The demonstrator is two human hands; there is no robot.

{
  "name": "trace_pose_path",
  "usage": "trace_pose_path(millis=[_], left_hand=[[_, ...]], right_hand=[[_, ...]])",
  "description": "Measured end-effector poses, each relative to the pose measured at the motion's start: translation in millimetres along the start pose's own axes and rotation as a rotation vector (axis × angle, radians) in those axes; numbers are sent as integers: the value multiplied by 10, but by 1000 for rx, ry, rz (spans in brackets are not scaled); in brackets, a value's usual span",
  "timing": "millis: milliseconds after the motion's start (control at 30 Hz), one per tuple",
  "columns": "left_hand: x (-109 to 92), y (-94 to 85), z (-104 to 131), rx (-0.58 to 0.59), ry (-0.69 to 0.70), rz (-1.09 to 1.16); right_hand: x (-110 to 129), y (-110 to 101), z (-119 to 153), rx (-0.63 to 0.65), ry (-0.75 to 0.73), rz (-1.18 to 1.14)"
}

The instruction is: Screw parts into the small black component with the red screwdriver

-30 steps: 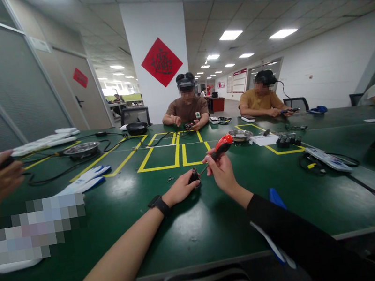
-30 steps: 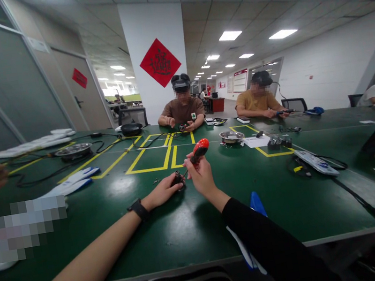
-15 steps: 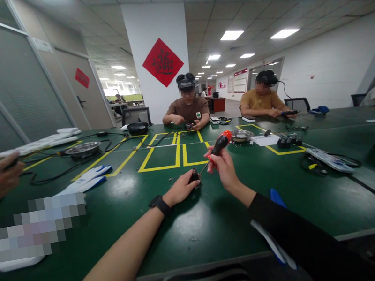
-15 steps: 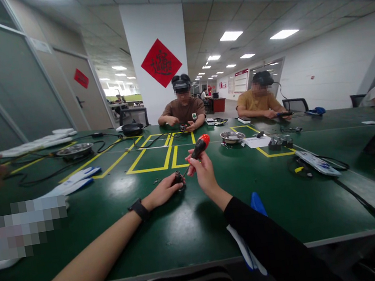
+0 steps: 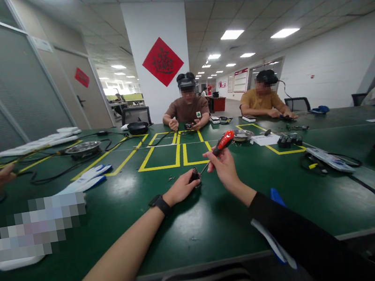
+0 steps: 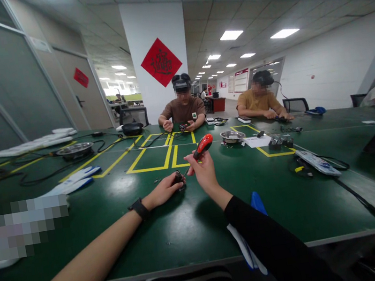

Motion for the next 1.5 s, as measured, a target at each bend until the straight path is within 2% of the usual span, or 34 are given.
trace_pose_path(millis=[167, 300, 367, 500, 800, 1000, 1067, 1300, 1500], left_hand=[[23, 1, -4, -6, -15, -6], [28, 3, -4, -8, -14, -4], [26, 4, -4, -5, -13, -2], [0, 0, 1, -2, 2, 12], [-12, 1, 4, -7, 7, 21], [-7, 7, -5, -6, -2, 25], [-5, 4, -6, -7, -6, 31], [-20, -6, 0, -13, -9, 37], [-28, 3, -8, -4, -4, 27]], right_hand=[[31, 24, 31, 48, -6, 33], [190, -76, 20, -35, -131, 313], [237, -105, 5, -68, -174, 367], [181, -73, -11, -54, -156, 236], [101, 154, 59, 85, -48, 7], [-63, 97, 18, 41, 76, -236], [-102, 67, 7, 30, 86, -254], [29, -58, -17, -12, -97, 167], [52, -130, 5, -57, -95, 309]])
Point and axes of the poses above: each hand's wrist, its own z-axis away from the middle knuckle, its own y-axis out of the palm, x = y × z, the point moved 10 cm from there along -z, towards the middle knuckle, and after that the axes turned 7 degrees about -y, right-handed, at the moved point
